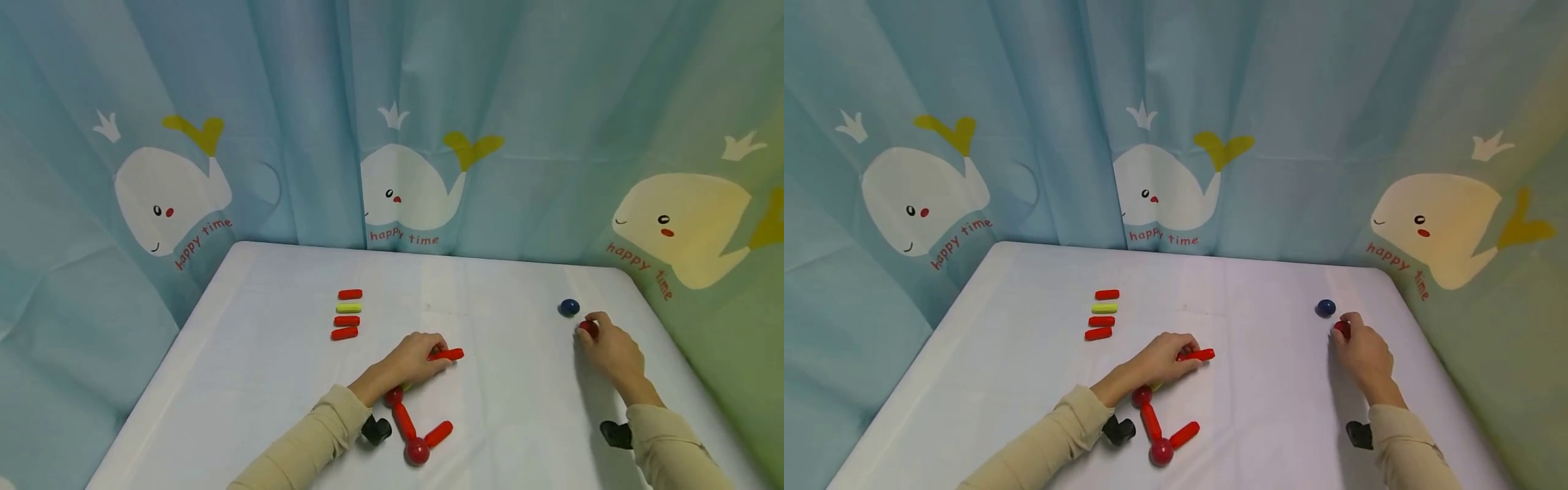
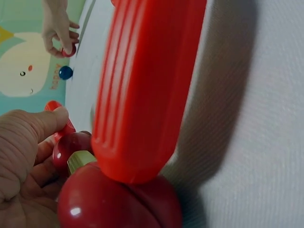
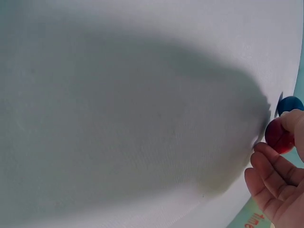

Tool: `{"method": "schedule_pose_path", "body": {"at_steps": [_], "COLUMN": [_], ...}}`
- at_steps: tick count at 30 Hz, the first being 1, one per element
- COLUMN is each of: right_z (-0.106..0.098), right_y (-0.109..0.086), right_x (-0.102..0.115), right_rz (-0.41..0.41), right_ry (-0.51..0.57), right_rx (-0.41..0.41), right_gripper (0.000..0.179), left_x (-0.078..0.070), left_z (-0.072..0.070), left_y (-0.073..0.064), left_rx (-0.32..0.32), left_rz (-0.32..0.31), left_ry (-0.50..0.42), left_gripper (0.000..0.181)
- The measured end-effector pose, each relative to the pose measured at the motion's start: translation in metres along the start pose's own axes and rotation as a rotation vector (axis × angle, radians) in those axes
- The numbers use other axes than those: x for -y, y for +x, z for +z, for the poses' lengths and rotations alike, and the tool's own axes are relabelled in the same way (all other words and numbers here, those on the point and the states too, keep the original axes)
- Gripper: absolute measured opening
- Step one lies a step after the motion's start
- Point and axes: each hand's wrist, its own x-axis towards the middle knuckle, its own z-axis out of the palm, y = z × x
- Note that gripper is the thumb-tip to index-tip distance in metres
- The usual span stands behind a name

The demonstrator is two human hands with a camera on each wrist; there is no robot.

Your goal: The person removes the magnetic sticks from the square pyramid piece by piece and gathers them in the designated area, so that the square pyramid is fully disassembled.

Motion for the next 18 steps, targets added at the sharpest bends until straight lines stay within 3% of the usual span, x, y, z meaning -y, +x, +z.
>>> {"method": "schedule_pose_path", "body": {"at_steps": [9, 18], "right_z": [0.0024, 0.0061], "right_y": [0.0063, 0.0005], "right_x": [-0.0040, -0.0093], "right_rz": [-0.030, -0.023], "right_ry": [-0.025, -0.011], "right_rx": [-0.057, -0.042], "right_gripper": [0.038, 0.050], "left_x": [0.0003, 0.0034], "left_z": [-0.0037, -0.0015], "left_y": [0.0028, 0.0029], "left_rx": [0.001, 0.009], "left_rz": [0.000, 0.007], "left_ry": [-0.026, -0.059], "left_gripper": [0.019, 0.018]}}
